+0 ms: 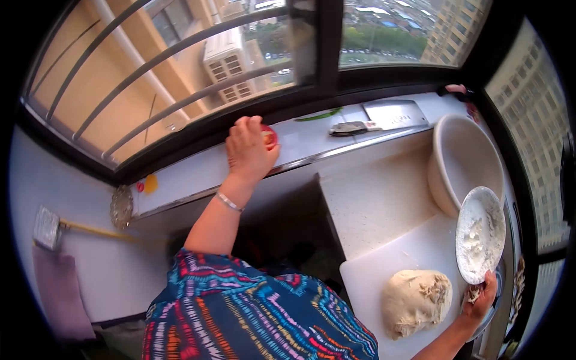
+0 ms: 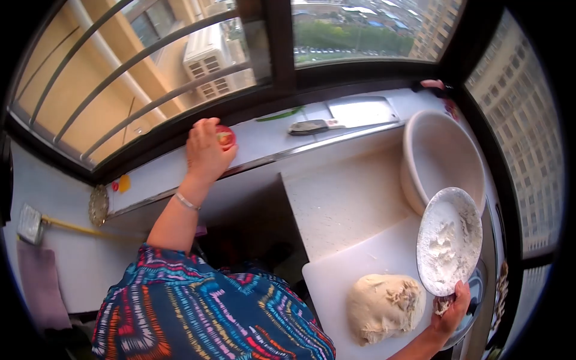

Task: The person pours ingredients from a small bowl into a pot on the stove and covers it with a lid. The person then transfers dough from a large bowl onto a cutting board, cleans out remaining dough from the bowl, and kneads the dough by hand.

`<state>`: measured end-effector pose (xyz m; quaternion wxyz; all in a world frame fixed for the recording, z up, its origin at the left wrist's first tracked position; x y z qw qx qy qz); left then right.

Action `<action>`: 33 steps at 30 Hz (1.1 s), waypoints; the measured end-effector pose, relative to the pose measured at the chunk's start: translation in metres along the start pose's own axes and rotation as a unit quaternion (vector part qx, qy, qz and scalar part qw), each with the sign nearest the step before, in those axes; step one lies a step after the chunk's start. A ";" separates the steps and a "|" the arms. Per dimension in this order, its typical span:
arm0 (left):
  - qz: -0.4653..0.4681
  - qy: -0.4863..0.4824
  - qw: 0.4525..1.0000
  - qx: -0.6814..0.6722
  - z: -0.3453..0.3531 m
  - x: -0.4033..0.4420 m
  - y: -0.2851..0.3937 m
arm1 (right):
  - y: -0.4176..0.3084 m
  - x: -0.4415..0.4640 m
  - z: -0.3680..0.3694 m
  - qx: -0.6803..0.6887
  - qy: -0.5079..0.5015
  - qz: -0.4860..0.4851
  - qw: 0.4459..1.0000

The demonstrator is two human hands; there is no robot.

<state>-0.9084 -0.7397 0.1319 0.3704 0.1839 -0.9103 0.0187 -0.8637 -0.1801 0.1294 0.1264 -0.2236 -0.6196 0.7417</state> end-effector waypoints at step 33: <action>-0.116 0.061 0.989 0.062 -0.066 -0.044 -0.130 | 0.072 -0.072 0.280 -0.041 -0.384 0.153 0.910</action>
Point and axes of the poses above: each hand's wrist, its own x-axis towards the middle knuckle, its own z-axis out of the palm, y = z × x, the point moved 4 cm from there along x, towards the middle knuckle, and after that the axes turned 8 degrees about y, right-handed, at the moved point
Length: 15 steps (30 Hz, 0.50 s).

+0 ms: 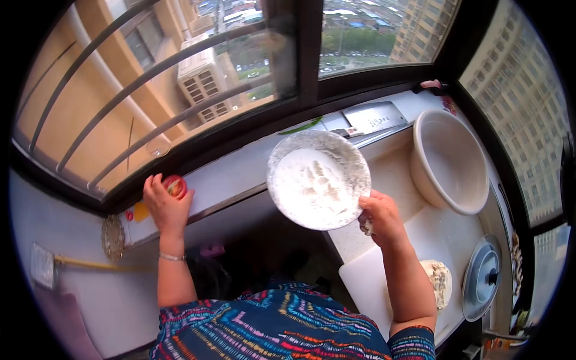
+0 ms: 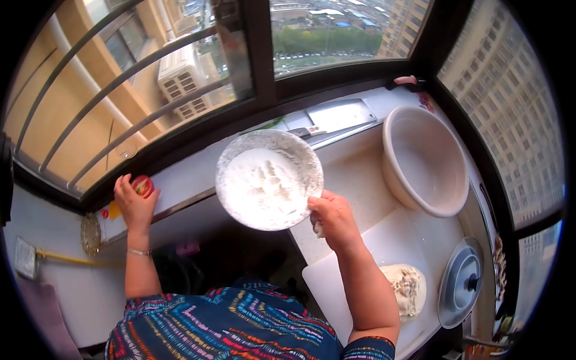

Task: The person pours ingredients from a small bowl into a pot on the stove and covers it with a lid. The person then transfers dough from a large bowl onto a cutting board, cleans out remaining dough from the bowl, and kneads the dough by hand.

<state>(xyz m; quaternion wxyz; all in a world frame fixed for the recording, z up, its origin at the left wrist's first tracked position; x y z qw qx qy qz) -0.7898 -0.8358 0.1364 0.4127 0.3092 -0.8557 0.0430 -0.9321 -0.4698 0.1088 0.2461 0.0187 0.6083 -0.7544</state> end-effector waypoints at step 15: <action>0.356 -0.160 0.870 -0.301 0.077 -0.011 0.292 | 0.007 -0.067 -0.098 0.045 0.179 -0.040 0.982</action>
Point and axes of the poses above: each hand's wrist, its own x-axis towards the middle knuckle, its own z-axis out of the palm, y = z × x, the point moved 4 cm from there along x, towards the middle knuckle, and after that the axes turned 8 degrees about y, right-handed, at the moved point
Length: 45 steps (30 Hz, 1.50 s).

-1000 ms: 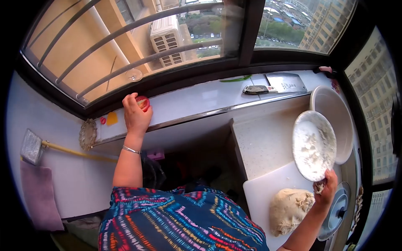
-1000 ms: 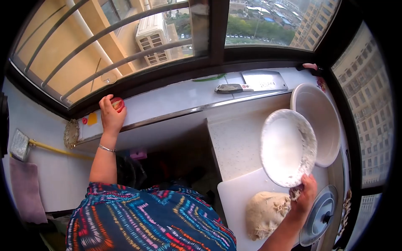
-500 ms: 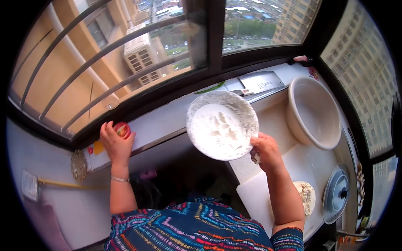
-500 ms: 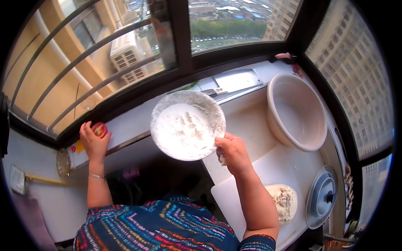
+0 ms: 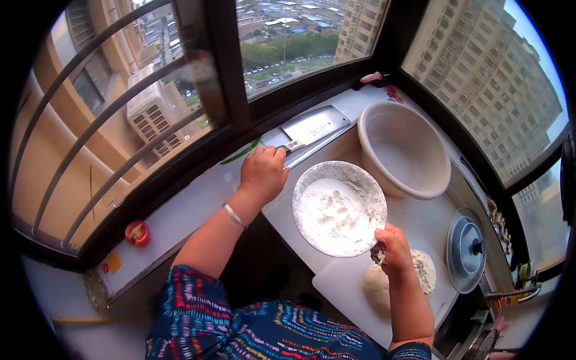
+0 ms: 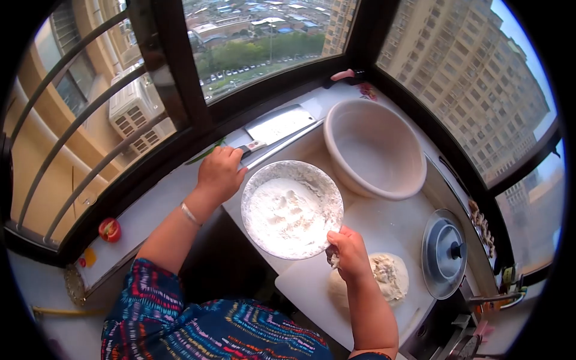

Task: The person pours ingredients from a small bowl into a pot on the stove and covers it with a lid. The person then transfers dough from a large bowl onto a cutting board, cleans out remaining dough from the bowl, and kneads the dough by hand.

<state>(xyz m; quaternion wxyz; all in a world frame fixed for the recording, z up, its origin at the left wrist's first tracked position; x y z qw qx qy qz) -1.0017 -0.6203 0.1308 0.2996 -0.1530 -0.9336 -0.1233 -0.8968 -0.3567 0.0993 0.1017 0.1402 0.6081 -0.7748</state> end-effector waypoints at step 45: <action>-0.156 -0.015 0.964 0.215 -0.067 -0.081 -0.098 | 0.018 0.096 0.124 0.067 -0.103 -0.026 0.992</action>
Point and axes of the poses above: each hand's wrist, its own x-axis towards the middle knuckle, its own z-axis out of the palm, y = z × x, the point moved 4 cm from there along x, towards the middle knuckle, and after that the axes turned 8 degrees about y, right-handed, at the moved point
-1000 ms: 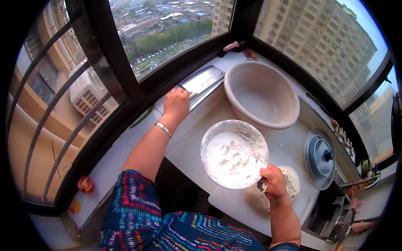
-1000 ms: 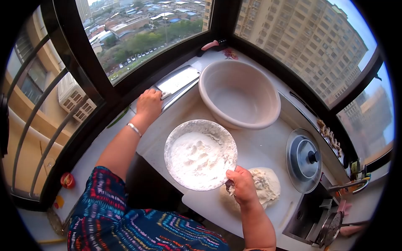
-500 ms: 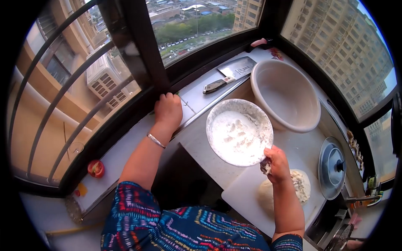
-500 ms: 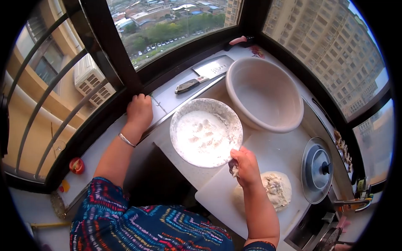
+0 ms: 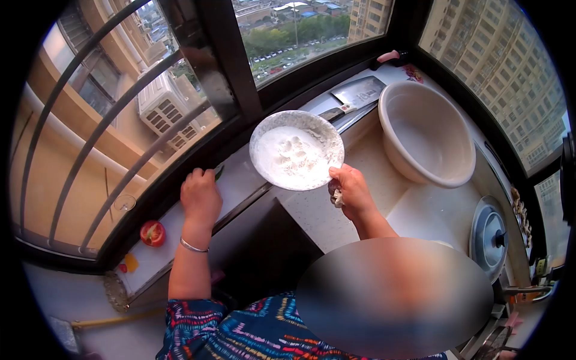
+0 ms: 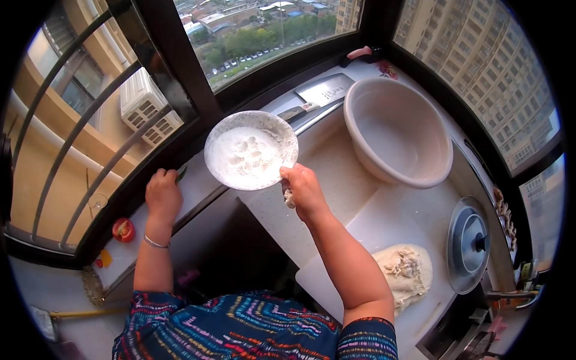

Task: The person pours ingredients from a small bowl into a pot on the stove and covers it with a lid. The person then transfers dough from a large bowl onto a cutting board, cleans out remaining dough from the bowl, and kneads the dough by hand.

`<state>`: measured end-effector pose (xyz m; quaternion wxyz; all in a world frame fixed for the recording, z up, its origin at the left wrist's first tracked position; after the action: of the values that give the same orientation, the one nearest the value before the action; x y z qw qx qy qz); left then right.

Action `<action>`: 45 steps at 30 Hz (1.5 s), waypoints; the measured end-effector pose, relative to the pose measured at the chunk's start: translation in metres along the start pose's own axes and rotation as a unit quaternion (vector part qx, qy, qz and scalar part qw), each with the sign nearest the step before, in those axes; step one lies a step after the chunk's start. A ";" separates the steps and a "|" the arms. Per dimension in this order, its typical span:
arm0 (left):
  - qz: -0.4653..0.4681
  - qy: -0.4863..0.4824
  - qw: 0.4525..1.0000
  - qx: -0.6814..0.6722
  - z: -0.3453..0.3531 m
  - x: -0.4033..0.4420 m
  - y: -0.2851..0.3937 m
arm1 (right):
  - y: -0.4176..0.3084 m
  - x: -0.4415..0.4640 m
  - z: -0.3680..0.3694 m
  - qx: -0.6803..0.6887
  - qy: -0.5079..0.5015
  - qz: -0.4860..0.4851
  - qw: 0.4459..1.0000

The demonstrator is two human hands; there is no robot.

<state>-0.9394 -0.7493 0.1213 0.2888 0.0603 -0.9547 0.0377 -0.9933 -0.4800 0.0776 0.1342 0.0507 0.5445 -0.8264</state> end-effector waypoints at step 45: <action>-0.272 -0.098 0.740 -0.607 0.034 0.014 0.038 | 0.006 0.014 0.009 0.023 0.007 -0.010 1.000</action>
<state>-0.9745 -0.7166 0.0989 0.1672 0.1325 -0.7416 -0.6361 -1.0049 -0.4931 0.0730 0.1210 0.0540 0.5270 -0.8395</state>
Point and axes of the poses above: each hand's wrist, its own x-axis towards the middle knuckle, its own z-axis out of the palm, y = z × x, the point moved 4 cm from there along x, towards the middle knuckle, and after that the axes turned 8 degrees about y, right-handed, at the moved point
